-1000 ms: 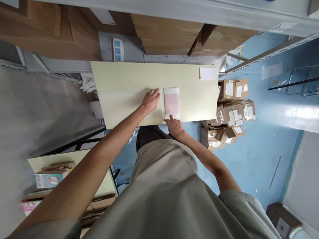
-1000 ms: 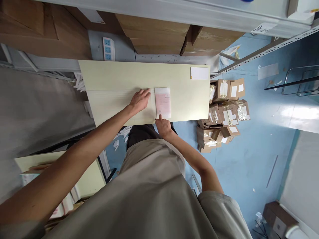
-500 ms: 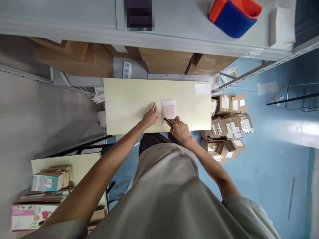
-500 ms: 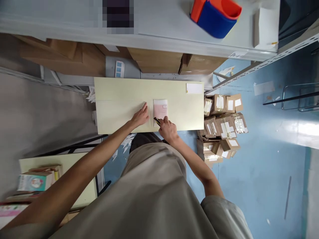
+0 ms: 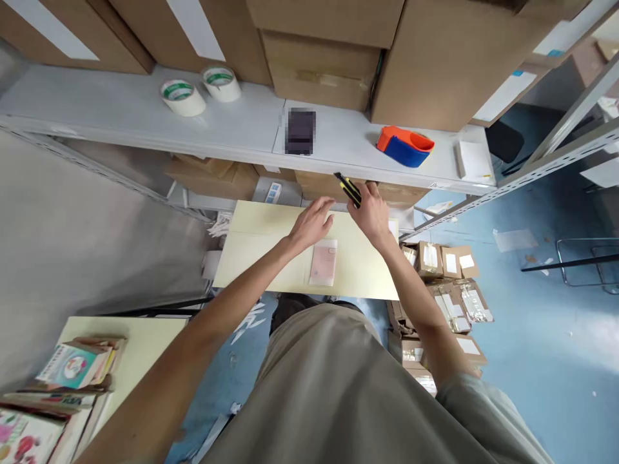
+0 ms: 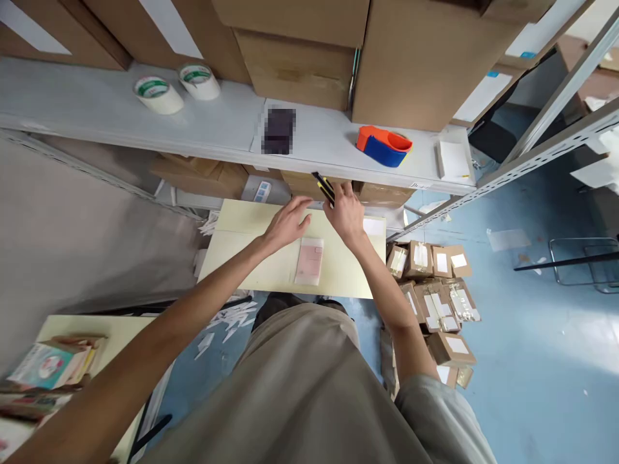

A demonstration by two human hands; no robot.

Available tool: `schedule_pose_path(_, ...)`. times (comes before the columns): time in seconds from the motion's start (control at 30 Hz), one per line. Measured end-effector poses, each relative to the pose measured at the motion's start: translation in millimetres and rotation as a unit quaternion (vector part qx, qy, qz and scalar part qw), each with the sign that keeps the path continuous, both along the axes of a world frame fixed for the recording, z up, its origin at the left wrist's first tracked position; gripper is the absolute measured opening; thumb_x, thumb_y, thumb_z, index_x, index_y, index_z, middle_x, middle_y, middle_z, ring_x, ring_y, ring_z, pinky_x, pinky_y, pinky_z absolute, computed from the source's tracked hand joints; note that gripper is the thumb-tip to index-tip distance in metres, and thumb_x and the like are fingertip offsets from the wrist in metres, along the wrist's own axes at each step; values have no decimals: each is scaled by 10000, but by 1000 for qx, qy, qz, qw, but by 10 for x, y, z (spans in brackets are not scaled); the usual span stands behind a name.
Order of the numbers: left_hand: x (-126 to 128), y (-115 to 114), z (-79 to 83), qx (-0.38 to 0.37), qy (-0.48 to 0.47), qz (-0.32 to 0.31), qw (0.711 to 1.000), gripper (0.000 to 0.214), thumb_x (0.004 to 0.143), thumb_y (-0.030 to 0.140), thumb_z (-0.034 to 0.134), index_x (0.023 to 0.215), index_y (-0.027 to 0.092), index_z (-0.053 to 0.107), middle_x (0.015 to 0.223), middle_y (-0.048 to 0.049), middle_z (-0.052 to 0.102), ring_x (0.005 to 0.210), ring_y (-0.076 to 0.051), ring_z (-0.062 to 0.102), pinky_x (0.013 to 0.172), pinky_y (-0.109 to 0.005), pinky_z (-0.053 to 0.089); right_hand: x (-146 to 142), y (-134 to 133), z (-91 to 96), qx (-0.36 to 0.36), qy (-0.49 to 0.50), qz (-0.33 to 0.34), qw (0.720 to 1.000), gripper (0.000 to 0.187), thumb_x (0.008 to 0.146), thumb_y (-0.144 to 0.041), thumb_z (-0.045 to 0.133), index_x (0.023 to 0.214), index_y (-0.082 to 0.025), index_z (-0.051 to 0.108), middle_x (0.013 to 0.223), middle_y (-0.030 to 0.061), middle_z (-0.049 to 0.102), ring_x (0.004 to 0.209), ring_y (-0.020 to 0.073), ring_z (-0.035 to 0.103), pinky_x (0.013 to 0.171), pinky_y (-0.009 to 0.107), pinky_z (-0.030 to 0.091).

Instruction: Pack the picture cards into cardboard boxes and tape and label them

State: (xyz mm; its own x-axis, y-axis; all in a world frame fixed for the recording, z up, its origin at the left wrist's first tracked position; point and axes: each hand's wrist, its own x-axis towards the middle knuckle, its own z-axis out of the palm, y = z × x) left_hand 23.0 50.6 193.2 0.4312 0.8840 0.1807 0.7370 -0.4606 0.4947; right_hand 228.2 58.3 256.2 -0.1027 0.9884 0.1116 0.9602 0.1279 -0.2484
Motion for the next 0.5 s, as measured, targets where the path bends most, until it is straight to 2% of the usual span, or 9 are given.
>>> schedule_pose_path(0.1, 146, 326, 428, 52, -23, 6, 998, 483, 1128, 250, 503, 1594, 166, 601, 1618, -172, 611, 1542, -315, 604, 1339, -463, 502, 12, 473, 123, 44, -5, 20, 999, 478, 1126, -292, 494, 1582, -179, 582, 1467, 227, 648, 1145, 361, 728, 907, 433, 620)
schedule_pose_path(0.2, 237, 598, 693, 79, -27, 10, 996, 513, 1103, 217, 521, 1610, 182, 584, 1622, -167, 596, 1564, -344, 574, 1351, -515, 482, -3, 899, 152, 75, -16, 47, 996, 489, 1131, -275, 465, 1602, -164, 538, 1466, 241, 633, 1195, 382, 704, 954, 476, 615)
schedule_pose_path(0.33, 262, 759, 835, 97, -28, 27, 995, 522, 1110, 224, 514, 1628, 177, 560, 1648, -175, 559, 1592, -354, 546, 1356, -521, 469, -10, 1293, 128, 67, -44, 56, 995, 450, 1136, -239, 456, 1562, -130, 552, 1433, 245, 647, 1238, 386, 687, 1017, 491, 596)
schedule_pose_path(0.5, 205, 639, 860, 97, -18, 49, 994, 481, 1122, 237, 527, 1595, 177, 588, 1622, -178, 576, 1536, -328, 600, 1322, -475, 508, 34, 1545, 47, 54, -54, 60, 995, 391, 1165, -201, 416, 1484, -89, 612, 1389, 253, 690, 1273, 356, 663, 1089, 494, 551)
